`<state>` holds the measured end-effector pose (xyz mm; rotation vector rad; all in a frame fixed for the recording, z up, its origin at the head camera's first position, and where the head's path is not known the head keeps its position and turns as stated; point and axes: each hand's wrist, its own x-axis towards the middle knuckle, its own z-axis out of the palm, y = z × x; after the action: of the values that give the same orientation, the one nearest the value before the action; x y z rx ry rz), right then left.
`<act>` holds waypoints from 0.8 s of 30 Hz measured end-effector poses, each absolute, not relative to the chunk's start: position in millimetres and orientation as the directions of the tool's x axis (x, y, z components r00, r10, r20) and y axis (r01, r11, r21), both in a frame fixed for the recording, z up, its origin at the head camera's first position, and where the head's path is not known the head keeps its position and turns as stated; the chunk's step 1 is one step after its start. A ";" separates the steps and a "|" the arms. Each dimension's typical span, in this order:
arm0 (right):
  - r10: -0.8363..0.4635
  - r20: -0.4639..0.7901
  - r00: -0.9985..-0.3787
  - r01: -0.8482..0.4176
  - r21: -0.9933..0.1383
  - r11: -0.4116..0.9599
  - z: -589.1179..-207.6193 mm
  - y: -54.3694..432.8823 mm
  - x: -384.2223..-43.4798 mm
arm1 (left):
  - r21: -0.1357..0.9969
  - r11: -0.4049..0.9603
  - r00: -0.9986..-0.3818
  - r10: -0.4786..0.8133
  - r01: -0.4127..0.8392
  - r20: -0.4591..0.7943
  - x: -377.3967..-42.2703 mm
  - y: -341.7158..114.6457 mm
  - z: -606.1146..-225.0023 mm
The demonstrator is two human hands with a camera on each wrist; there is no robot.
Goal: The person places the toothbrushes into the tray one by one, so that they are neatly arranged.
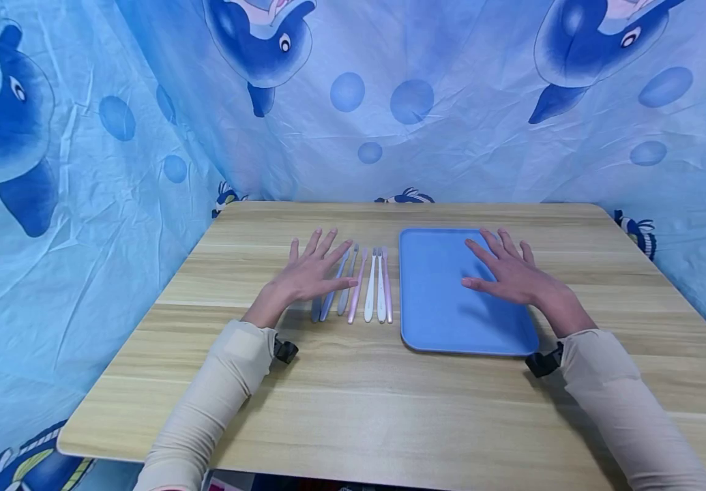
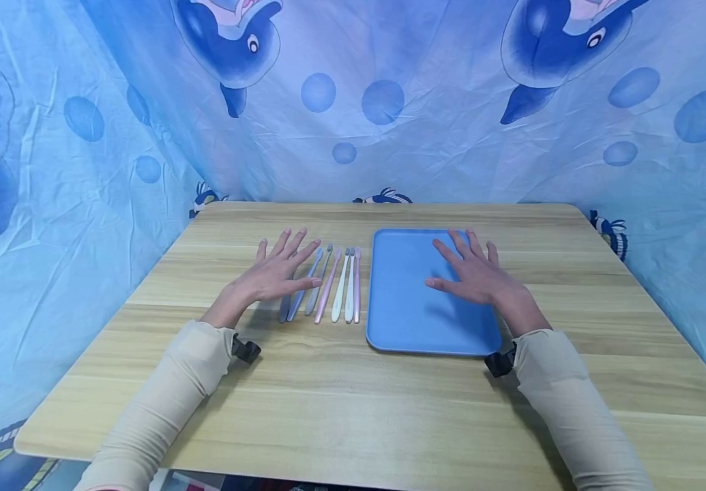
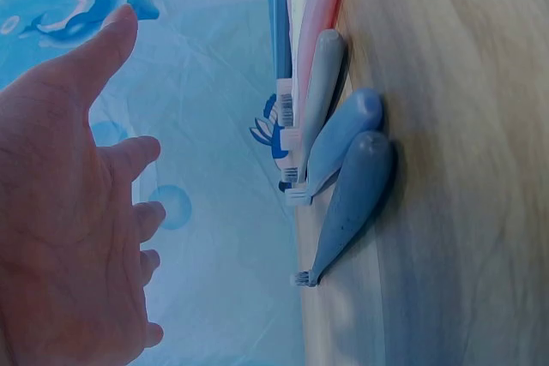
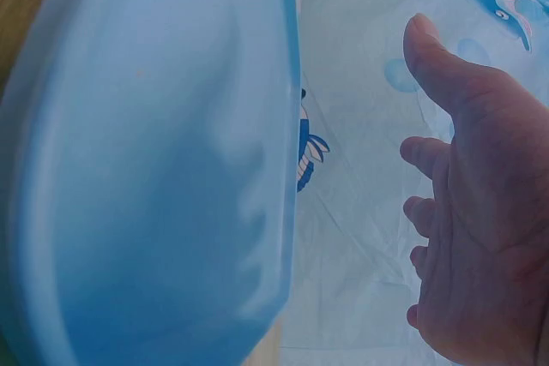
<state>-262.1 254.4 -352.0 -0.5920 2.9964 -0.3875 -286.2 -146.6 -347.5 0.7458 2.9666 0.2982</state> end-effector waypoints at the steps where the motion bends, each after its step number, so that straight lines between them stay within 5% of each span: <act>1: -0.382 -0.012 -0.924 -0.366 -0.257 0.894 -352.3 254.5 -262.0 | 0.203 0.863 -0.880 0.475 0.462 -0.019 -286.1 -146.3 -347.4; 24: -0.378 -0.042 -0.925 -0.350 -0.298 0.888 -354.7 258.5 -257.9 | 0.243 0.869 -0.894 0.448 0.430 -0.021 -288.0 -153.9 -341.0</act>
<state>-257.9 258.5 -354.7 -0.5717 2.9565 -0.4382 -288.0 -153.9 -341.0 0.6973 2.9630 0.3581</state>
